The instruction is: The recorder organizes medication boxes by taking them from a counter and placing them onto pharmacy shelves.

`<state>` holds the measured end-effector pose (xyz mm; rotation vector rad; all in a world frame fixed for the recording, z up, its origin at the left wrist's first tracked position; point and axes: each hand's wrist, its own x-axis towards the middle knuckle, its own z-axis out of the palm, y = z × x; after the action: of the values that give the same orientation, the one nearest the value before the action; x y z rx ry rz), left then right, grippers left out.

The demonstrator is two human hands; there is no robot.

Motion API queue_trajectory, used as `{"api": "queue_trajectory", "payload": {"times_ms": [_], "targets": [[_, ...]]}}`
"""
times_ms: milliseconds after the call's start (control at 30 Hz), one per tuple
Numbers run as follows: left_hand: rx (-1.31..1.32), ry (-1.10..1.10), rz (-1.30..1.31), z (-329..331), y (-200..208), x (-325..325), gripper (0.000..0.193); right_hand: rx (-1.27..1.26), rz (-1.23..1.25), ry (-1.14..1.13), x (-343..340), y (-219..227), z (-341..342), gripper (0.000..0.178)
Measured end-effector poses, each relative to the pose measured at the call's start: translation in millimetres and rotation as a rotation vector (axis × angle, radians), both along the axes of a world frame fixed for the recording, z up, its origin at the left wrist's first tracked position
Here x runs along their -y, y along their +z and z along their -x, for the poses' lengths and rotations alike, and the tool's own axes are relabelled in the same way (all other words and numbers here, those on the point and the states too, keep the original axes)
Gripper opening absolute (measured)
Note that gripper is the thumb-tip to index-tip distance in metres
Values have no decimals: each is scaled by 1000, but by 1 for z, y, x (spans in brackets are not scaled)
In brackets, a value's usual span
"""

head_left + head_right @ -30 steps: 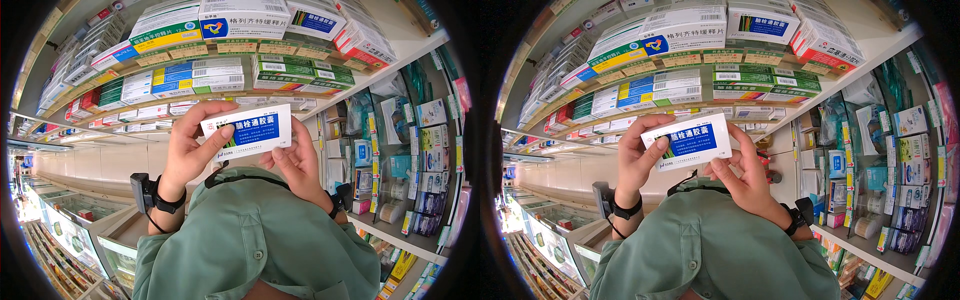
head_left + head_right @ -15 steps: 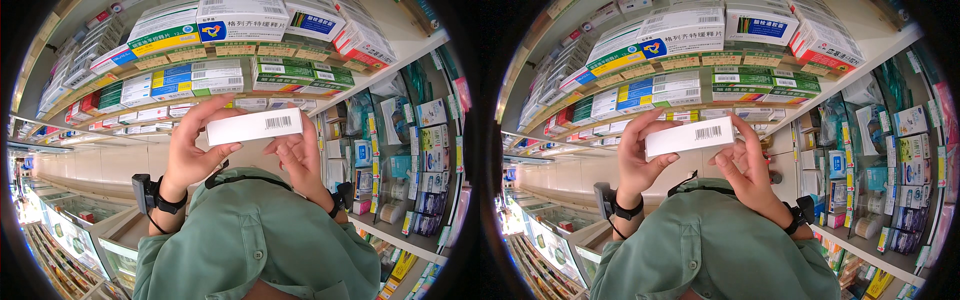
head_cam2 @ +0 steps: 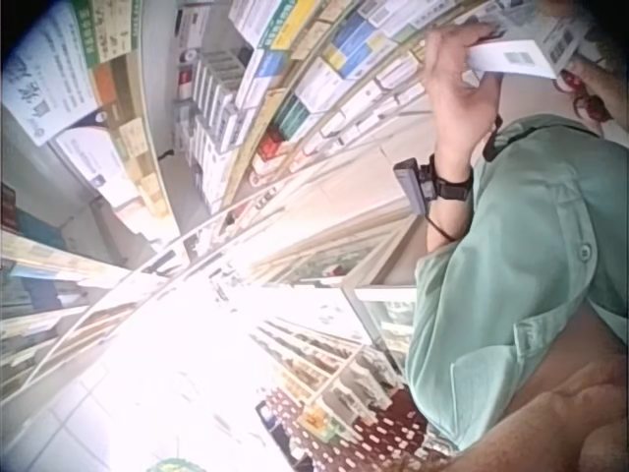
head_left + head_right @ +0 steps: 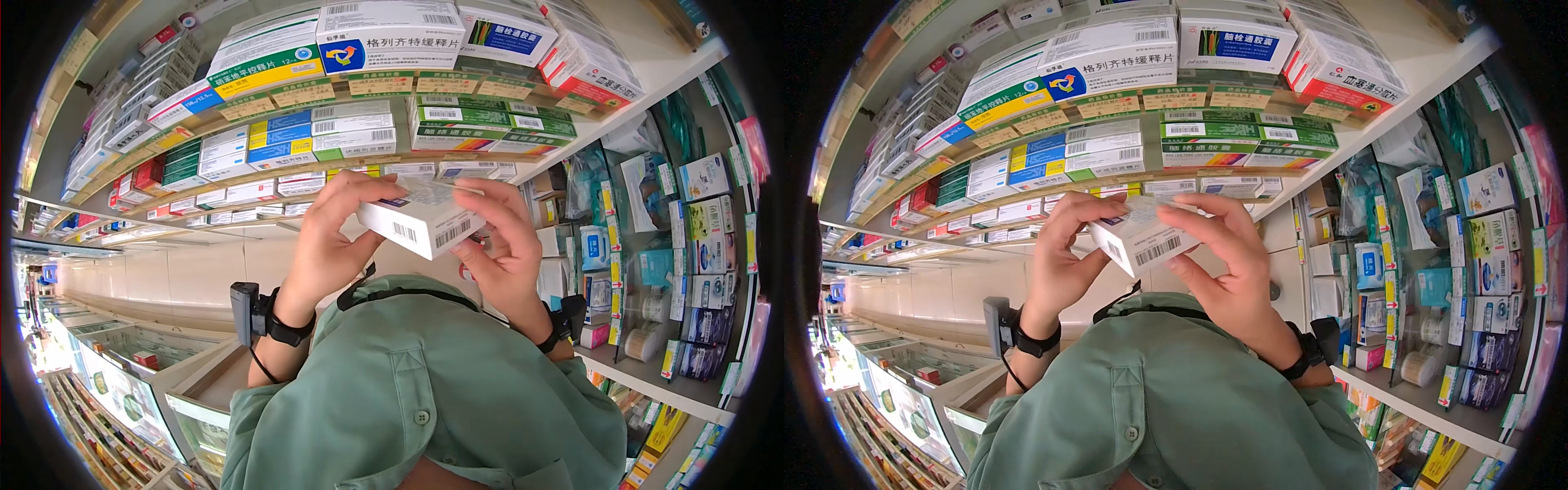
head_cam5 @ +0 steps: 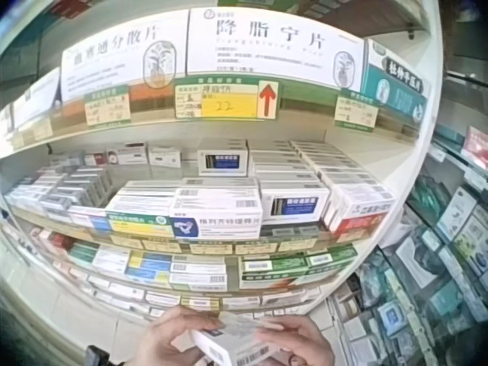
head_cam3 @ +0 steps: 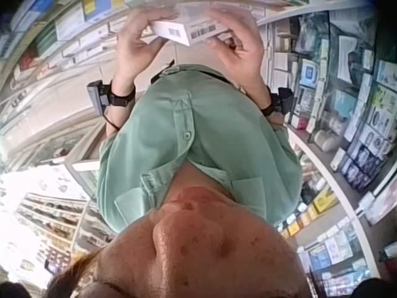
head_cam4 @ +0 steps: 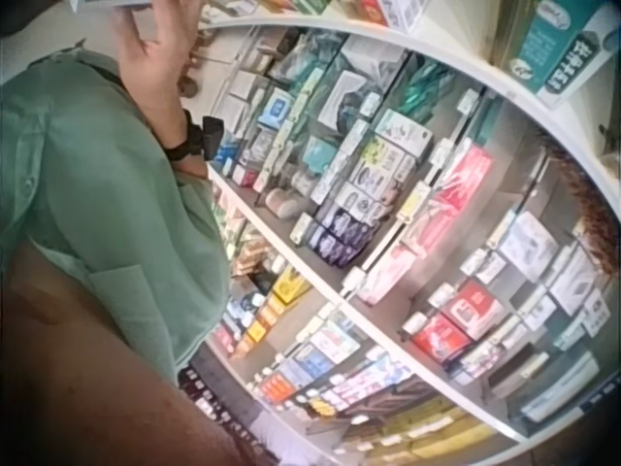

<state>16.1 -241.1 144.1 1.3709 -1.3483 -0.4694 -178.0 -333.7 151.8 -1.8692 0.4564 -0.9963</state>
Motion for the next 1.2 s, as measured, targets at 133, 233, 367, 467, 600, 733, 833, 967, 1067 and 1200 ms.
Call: {"api": "queue_trajectory", "payload": {"times_ms": [133,233,367,467,600,733,833,967,1067,1200], "targets": [[22,-18,34,-2,-9,-2,64,35,-2,63,-1,5,0,47],[-223,-103,-66,2,-7,-10,96,14,327,-10,-1,0,-4,49],[-843,-497,-141,17,3,-13,132,148,587,-110,-6,-8,-9,42],[-723,-410,-62,16,11,-8,107,-83,344,180,-10,-8,-5,36],[-644,-456,-105,-8,20,-15,84,20,689,81,0,-2,-3,48],[-746,-459,-164,-14,21,-25,58,171,186,19,7,1,-7,78],[-696,-395,-164,-14,21,-25,47,58,-112,303,0,0,-6,84],[-515,-269,-138,-15,24,-26,63,99,-140,271,-13,-9,-5,77],[-431,-281,-103,-17,26,-28,72,146,-145,278,-16,-14,-6,75],[-417,-273,-104,-17,26,-28,72,150,-99,293,-13,-15,-4,76]]}}
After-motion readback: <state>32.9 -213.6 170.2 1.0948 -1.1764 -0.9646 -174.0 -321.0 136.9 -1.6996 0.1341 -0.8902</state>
